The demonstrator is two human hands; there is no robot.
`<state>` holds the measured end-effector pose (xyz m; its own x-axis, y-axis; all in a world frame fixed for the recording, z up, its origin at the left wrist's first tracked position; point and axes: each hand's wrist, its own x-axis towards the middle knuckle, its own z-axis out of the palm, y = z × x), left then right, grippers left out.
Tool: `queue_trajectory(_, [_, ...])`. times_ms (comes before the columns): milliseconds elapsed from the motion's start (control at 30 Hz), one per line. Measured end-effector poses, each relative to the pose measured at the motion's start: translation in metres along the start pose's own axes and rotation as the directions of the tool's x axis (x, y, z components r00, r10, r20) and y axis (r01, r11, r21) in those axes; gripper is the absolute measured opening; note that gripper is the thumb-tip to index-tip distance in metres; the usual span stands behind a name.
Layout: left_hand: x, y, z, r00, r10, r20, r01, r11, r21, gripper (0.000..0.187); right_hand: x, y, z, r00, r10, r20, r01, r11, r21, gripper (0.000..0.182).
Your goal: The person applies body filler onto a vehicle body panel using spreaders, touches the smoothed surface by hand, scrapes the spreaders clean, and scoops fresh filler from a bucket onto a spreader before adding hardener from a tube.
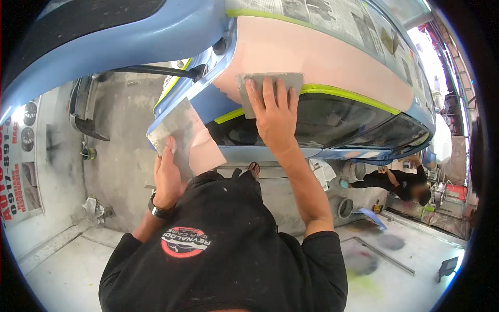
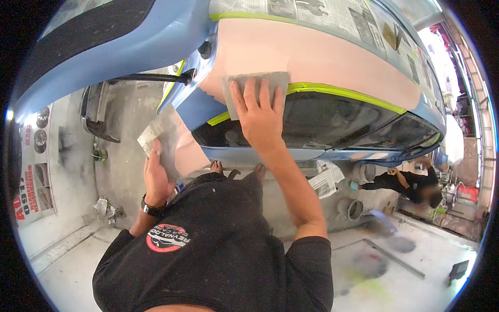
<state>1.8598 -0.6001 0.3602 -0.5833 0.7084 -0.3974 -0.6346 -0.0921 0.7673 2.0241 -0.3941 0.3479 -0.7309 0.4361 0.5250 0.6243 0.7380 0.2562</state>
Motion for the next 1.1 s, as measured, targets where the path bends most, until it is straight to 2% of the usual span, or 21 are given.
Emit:
queue_trajectory(167, [0.003, -0.002, 0.002, 0.999, -0.032, 0.022, 0.033, 0.998, -0.048, 0.045, -0.022, 0.011, -0.002, 0.998, -0.054, 0.025, 0.053, 0.997, 0.051, 0.055])
queue_trajectory(267, [0.003, -0.004, 0.008, 0.998, -0.023, 0.057, 0.029, 0.995, -0.096, 0.044, -0.037, 0.024, 0.0, 0.994, -0.106, 0.032, 0.106, 0.994, 0.007, 0.052])
queue_trajectory(367, [0.004, -0.004, 0.015, 0.988, -0.02, 0.153, 0.05, 0.979, -0.195, 0.045, -0.041, 0.034, -0.024, 0.992, -0.075, 0.104, 0.072, 0.997, 0.032, 0.048])
queue_trajectory(433, [0.007, -0.003, 0.022, 0.977, -0.03, 0.212, 0.088, 0.959, -0.269, 0.045, -0.038, 0.039, -0.053, 1.0, 0.004, 0.021, -0.006, 0.994, 0.108, 0.047])
queue_trajectory(467, [0.009, -0.006, 0.028, 0.982, -0.035, 0.187, 0.082, 0.964, -0.251, 0.044, -0.036, 0.041, -0.069, 0.999, 0.044, -0.015, -0.041, 0.988, 0.148, 0.047])
queue_trajectory(500, [0.011, -0.012, 0.038, 0.986, -0.037, 0.163, 0.075, 0.97, -0.233, 0.044, -0.032, 0.04, -0.081, 0.985, 0.14, -0.096, -0.1, 0.936, 0.338, 0.053])
queue_trajectory(533, [0.013, -0.016, 0.048, 0.989, -0.039, 0.141, 0.068, 0.975, -0.212, 0.044, -0.027, 0.04, -0.098, 0.972, 0.233, -0.03, -0.168, 0.78, 0.603, 0.056])
queue_trajectory(567, [0.013, -0.017, 0.06, 0.973, -0.065, 0.22, 0.103, 0.98, -0.168, 0.043, -0.022, 0.039, -0.118, 0.952, 0.3, 0.06, -0.223, 0.545, 0.808, 0.058])
queue_trajectory(600, [0.011, -0.02, 0.076, 0.969, -0.035, 0.246, 0.085, 0.977, -0.196, 0.042, -0.022, 0.037, -0.131, 0.927, 0.334, 0.167, -0.26, 0.256, 0.931, 0.061])
queue_trajectory(633, [0.012, -0.028, 0.089, 0.968, -0.016, 0.249, 0.078, 0.967, -0.243, 0.04, -0.026, 0.033, -0.138, 0.929, 0.3, 0.215, -0.263, 0.132, 0.956, 0.065])
queue_trajectory(667, [0.014, -0.035, 0.098, 0.968, 0.001, 0.25, 0.073, 0.955, -0.289, 0.039, -0.025, 0.032, -0.142, 0.954, 0.226, 0.198, -0.246, 0.209, 0.946, 0.065])
queue_trajectory(767, [0.013, -0.032, 0.116, 0.936, 0.04, 0.349, 0.036, 0.977, -0.209, 0.04, -0.025, 0.037, -0.148, 0.984, 0.021, 0.176, -0.166, 0.458, 0.873, 0.062])
queue_trajectory(833, [0.015, -0.024, 0.118, 0.929, -0.022, 0.368, 0.104, 0.973, -0.204, 0.039, -0.047, 0.06, -0.127, 0.958, -0.074, 0.277, -0.117, 0.781, 0.614, 0.06])
queue_trajectory(867, [0.014, -0.02, 0.118, 0.926, -0.05, 0.374, 0.135, 0.97, -0.202, 0.038, -0.059, 0.072, -0.117, 0.936, -0.107, 0.336, -0.06, 0.892, 0.449, 0.059])
queue_trajectory(900, [0.011, -0.014, 0.123, 0.908, 0.028, 0.417, 0.08, 0.968, -0.239, 0.035, -0.063, 0.075, -0.117, 0.896, -0.116, 0.429, -0.082, 0.905, 0.417, 0.056])
queue_trajectory(967, [0.016, -0.019, 0.123, 0.891, 0.23, 0.391, -0.202, 0.973, -0.111, 0.033, -0.068, 0.081, -0.122, 0.951, 0.038, 0.308, -0.178, 0.88, 0.44, 0.055])
queue_trajectory(1033, [0.017, -0.02, 0.128, 0.919, 0.252, 0.303, -0.258, 0.966, -0.02, 0.031, -0.055, 0.076, -0.139, 0.965, 0.19, 0.182, -0.254, 0.849, 0.463, 0.054])
queue_trajectory(1100, [0.019, -0.026, 0.127, 0.907, 0.288, 0.306, -0.337, 0.934, 0.121, 0.032, -0.044, 0.069, -0.144, 0.984, 0.147, 0.1, -0.176, 0.887, 0.427, 0.054])
